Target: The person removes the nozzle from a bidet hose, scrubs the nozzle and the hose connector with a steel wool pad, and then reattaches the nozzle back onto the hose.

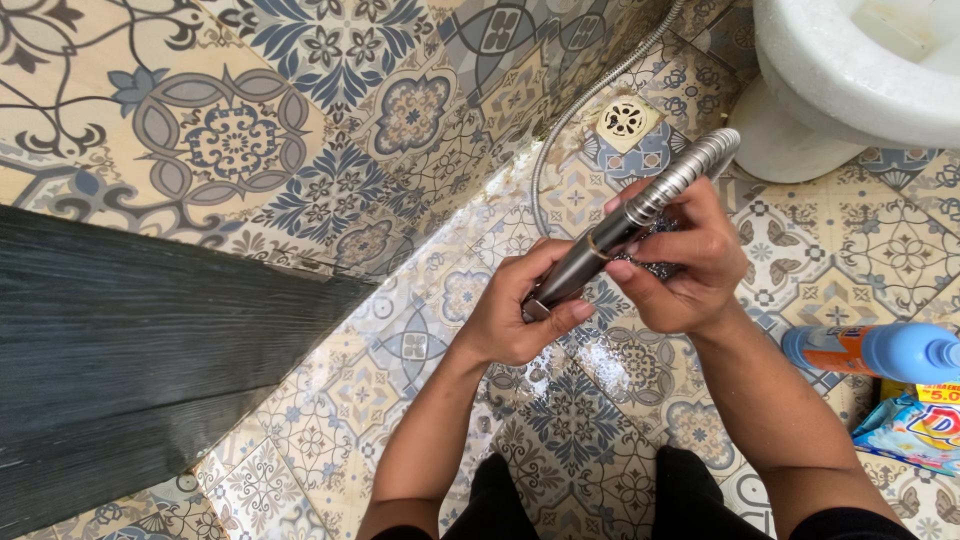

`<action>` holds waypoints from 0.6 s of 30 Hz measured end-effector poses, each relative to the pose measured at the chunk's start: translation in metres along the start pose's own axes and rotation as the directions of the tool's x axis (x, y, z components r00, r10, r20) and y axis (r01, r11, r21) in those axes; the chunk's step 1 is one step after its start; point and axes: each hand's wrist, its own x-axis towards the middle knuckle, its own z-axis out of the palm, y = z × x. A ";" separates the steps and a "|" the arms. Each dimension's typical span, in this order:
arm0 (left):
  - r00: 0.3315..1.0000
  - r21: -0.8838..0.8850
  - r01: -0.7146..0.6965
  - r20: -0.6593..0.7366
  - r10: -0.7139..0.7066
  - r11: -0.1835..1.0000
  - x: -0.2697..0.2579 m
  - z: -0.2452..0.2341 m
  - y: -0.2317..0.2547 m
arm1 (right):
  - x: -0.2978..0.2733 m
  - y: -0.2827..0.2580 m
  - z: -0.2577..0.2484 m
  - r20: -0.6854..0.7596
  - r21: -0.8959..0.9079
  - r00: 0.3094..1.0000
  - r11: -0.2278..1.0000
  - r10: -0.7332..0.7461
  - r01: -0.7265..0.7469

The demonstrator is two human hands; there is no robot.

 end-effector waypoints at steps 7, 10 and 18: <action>0.996 0.121 -0.065 -0.048 0.072 0.991 0.007 0.004 0.003 | -0.005 0.006 0.004 -0.001 0.154 0.994 0.982 0.110 -0.108; 0.973 0.342 0.222 -0.144 -0.182 0.913 0.011 0.003 0.010 | -0.005 0.007 0.003 0.018 0.171 0.971 0.956 0.240 -0.240; 0.928 0.182 0.205 -0.348 -0.132 0.962 0.020 0.020 -0.002 | -0.007 0.001 0.012 0.153 0.102 0.917 0.917 0.369 -0.386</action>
